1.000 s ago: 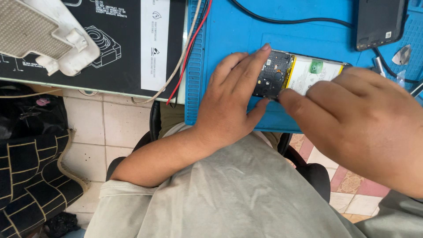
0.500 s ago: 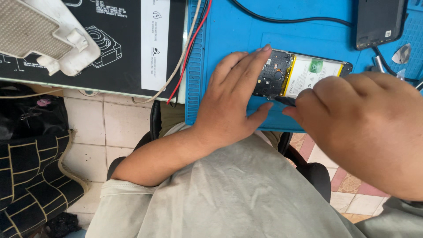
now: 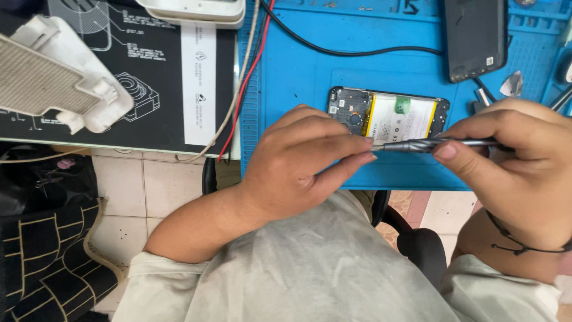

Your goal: The person pries open the back of a smartphone by hand, then uses a screwdriver to unscrew small screws from the exposed internal frame of the disassembled phone on a blue repair mat, working around the battery and motherboard.

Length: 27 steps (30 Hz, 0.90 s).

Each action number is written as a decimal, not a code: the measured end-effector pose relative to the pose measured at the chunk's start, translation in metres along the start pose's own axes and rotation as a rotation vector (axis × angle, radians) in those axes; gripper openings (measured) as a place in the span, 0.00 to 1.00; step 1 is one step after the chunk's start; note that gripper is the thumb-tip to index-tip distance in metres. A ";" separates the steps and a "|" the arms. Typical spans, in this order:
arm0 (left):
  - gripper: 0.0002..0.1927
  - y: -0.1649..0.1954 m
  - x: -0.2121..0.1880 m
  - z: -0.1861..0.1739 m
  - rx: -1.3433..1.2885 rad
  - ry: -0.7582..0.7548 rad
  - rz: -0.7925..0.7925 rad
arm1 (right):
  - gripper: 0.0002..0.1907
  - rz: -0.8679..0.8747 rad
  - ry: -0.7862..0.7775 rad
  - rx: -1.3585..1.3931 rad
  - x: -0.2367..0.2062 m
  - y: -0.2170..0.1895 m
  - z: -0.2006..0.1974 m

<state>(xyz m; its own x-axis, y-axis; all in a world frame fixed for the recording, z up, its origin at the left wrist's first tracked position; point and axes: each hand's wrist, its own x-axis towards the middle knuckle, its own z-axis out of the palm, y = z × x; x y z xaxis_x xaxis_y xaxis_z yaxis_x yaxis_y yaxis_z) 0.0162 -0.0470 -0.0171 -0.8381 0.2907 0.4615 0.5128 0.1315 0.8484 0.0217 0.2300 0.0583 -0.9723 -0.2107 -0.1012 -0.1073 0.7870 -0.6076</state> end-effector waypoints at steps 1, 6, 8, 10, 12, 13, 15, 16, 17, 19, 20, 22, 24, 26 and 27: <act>0.11 0.000 0.000 0.001 0.008 -0.002 -0.003 | 0.11 0.020 0.008 0.002 -0.001 -0.001 0.001; 0.10 0.003 0.000 -0.002 -0.233 -0.027 -0.097 | 0.08 -0.019 0.079 0.233 -0.004 0.002 0.013; 0.08 0.005 0.000 -0.006 -0.379 -0.028 -0.216 | 0.08 0.015 0.116 0.348 -0.007 0.007 0.023; 0.13 0.006 0.002 -0.007 -0.240 -0.021 -0.149 | 0.08 0.066 0.132 0.383 -0.011 0.012 0.028; 0.13 0.005 0.003 -0.009 -0.106 -0.037 -0.077 | 0.08 0.103 0.116 0.351 -0.015 0.015 0.032; 0.12 0.004 0.005 -0.009 -0.043 -0.057 -0.037 | 0.08 0.115 0.104 0.329 -0.017 0.017 0.034; 0.10 0.003 0.005 -0.010 0.033 -0.098 0.026 | 0.07 0.132 0.076 0.286 -0.020 0.019 0.036; 0.09 0.002 0.005 -0.011 0.049 -0.119 0.052 | 0.07 0.151 0.067 0.278 -0.021 0.020 0.037; 0.09 0.001 0.004 -0.011 0.066 -0.140 0.076 | 0.08 0.193 0.063 0.299 -0.022 0.022 0.040; 0.08 0.001 0.001 -0.012 -0.021 -0.158 0.044 | 0.07 0.239 0.052 0.371 -0.026 0.024 0.046; 0.07 0.001 -0.002 -0.012 -0.064 -0.165 0.025 | 0.07 0.245 0.047 0.422 -0.028 0.026 0.050; 0.05 -0.001 -0.005 -0.013 -0.248 -0.180 -0.145 | 0.08 0.235 0.072 0.511 -0.032 0.030 0.055; 0.05 -0.003 -0.008 -0.012 -0.366 -0.166 -0.252 | 0.09 0.207 0.132 0.593 -0.037 0.034 0.061; 0.05 -0.004 -0.011 -0.010 -0.424 -0.129 -0.288 | 0.10 0.182 0.162 0.704 -0.039 0.038 0.067; 0.05 -0.004 -0.012 -0.010 -0.419 -0.139 -0.286 | 0.10 0.171 0.169 0.717 -0.040 0.040 0.069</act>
<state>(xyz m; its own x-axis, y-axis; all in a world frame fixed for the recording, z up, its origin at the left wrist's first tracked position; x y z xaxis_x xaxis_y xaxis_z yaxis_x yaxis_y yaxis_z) 0.0223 -0.0602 -0.0239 -0.8865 0.4255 0.1821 0.1253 -0.1582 0.9794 0.0709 0.2297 -0.0165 -0.9881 0.0173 -0.1530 0.1531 0.2185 -0.9638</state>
